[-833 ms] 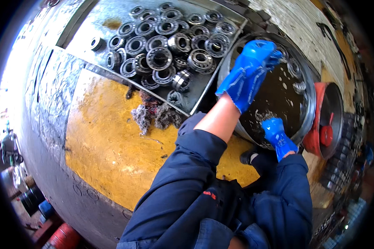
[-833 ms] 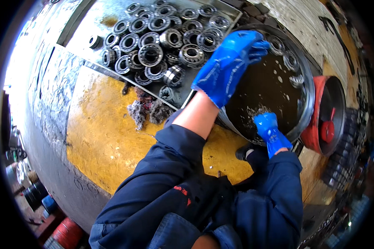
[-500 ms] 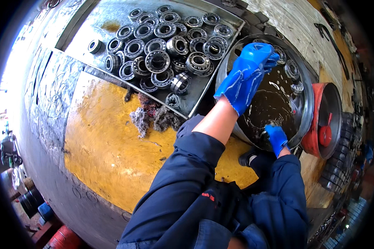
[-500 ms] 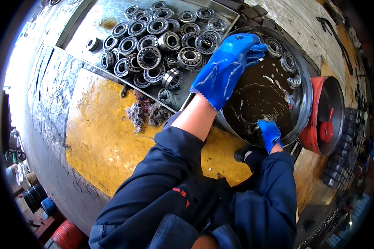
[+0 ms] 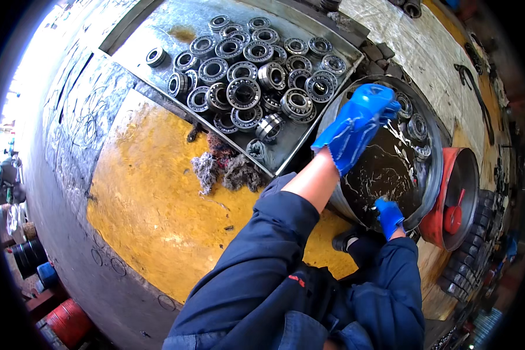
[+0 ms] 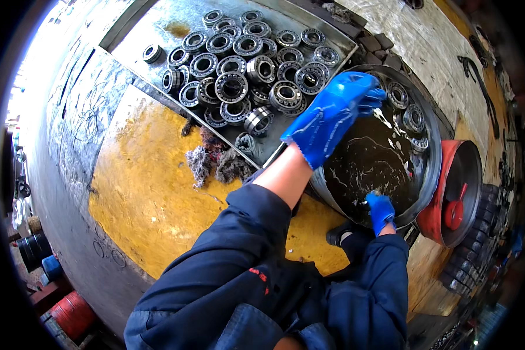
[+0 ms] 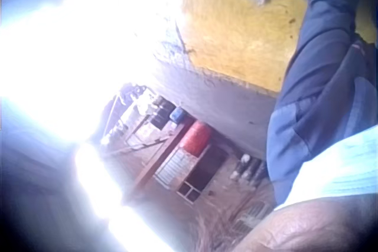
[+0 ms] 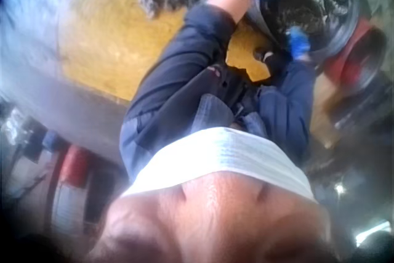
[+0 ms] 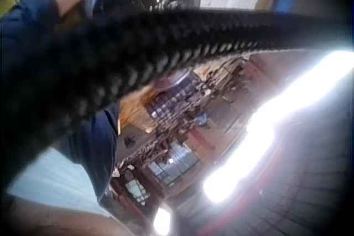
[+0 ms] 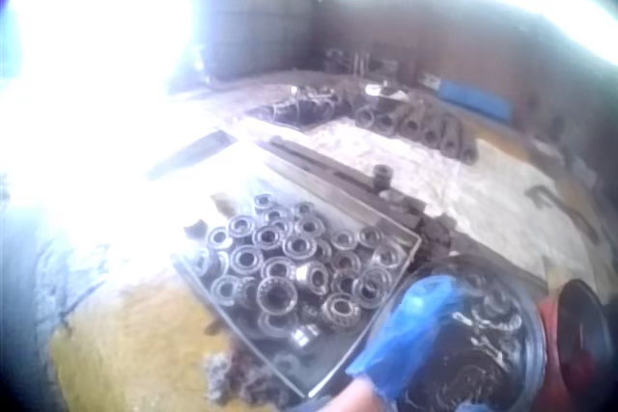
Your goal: The person sits on the floor and repeatedly picks up metal bearings from a tray, dips them into a bucket of dark liquid, and rubs them with gloved hands. The person places the cleaned bearings back into the tray.
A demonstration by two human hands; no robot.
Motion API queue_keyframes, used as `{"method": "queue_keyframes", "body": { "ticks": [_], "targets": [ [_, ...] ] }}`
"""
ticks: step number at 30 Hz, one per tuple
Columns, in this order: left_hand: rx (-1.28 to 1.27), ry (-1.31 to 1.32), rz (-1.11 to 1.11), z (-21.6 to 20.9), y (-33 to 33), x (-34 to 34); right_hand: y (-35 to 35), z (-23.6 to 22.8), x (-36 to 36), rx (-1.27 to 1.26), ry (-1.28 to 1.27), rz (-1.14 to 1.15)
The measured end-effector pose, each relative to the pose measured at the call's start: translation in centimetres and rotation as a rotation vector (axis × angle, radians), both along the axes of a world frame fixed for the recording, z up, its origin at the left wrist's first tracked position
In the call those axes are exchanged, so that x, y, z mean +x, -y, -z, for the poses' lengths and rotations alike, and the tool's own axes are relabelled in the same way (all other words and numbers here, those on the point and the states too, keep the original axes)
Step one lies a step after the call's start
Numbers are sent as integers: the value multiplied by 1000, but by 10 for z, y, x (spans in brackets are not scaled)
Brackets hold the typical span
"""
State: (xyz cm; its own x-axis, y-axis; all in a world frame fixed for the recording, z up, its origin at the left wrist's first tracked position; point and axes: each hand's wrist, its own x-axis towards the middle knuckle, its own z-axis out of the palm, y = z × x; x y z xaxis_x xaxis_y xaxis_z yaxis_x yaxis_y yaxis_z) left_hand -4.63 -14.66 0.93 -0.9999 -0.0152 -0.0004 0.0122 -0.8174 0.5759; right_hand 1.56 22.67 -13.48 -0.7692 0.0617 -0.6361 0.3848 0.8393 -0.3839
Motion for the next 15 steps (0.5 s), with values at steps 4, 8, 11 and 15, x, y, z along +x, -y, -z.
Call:
{"method": "queue_keyframes", "body": {
  "ticks": [4,8,11,15],
  "targets": [
    [-489,-21,-362,-2,89,27,61,-44,2,616,-289,-1033],
    [-1461,199,-573,26,238,76,57,-41,-9,521,-130,-917],
    [-1717,512,-341,73,306,77,-3,8,-10,419,-251,-362],
    [-2243,672,-118,130,362,69,-40,41,-11,594,-72,-41]
  ]
}}
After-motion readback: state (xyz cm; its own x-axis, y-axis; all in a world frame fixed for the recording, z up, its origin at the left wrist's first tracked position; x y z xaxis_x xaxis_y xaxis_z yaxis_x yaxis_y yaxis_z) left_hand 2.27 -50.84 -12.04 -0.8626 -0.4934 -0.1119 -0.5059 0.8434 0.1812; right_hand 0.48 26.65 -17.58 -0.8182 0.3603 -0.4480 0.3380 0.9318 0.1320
